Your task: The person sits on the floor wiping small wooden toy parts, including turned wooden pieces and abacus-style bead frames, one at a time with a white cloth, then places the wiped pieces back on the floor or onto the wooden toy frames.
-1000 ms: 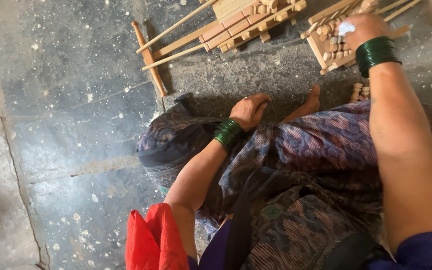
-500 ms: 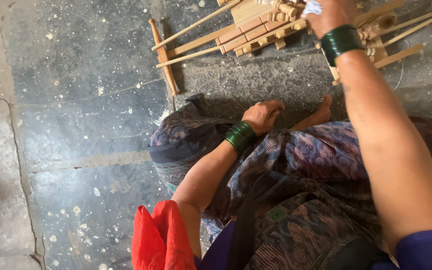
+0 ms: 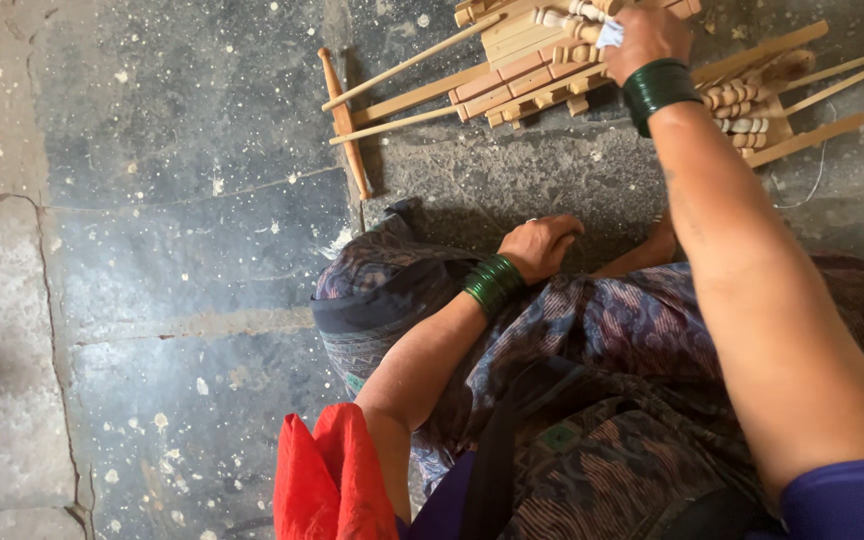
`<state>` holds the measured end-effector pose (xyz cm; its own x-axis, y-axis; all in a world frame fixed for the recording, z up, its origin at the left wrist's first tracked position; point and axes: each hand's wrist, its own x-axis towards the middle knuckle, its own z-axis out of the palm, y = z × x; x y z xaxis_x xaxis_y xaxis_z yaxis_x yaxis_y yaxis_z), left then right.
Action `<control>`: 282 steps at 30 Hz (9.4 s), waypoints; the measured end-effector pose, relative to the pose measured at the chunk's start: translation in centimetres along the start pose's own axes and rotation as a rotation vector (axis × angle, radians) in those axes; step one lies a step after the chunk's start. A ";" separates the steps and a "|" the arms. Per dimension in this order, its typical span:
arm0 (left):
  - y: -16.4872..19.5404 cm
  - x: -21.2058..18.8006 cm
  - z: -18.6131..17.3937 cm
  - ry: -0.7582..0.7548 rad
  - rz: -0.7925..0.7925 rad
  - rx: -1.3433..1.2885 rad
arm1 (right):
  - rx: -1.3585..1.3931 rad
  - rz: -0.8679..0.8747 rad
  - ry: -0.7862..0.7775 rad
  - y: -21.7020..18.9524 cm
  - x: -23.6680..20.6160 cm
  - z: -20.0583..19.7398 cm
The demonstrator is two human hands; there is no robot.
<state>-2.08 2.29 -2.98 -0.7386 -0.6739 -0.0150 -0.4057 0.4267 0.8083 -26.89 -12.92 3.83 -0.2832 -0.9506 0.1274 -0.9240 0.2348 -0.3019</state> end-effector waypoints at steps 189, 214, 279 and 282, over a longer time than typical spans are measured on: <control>-2.4 0.7 -2.5 0.428 -0.048 -1.133 | 1.104 0.066 -0.270 1.7 -14.7 0.4; -2.5 0.6 -3.1 0.435 -0.108 -1.196 | 1.062 -0.036 -0.377 -1.8 -17.4 -0.3; 2.3 -0.7 -3.7 0.143 -0.145 -0.300 | -0.215 0.086 -0.287 18.5 -7.8 -3.6; 2.3 -0.6 -3.7 0.141 -0.148 -0.294 | -0.133 0.117 -0.285 17.4 -8.2 -5.4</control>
<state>-0.54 1.44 1.03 -0.5937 -0.8007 -0.0802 -0.3152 0.1398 0.9387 -41.99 0.08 2.64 -0.3230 -0.9298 -0.1762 -0.9202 0.3521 -0.1710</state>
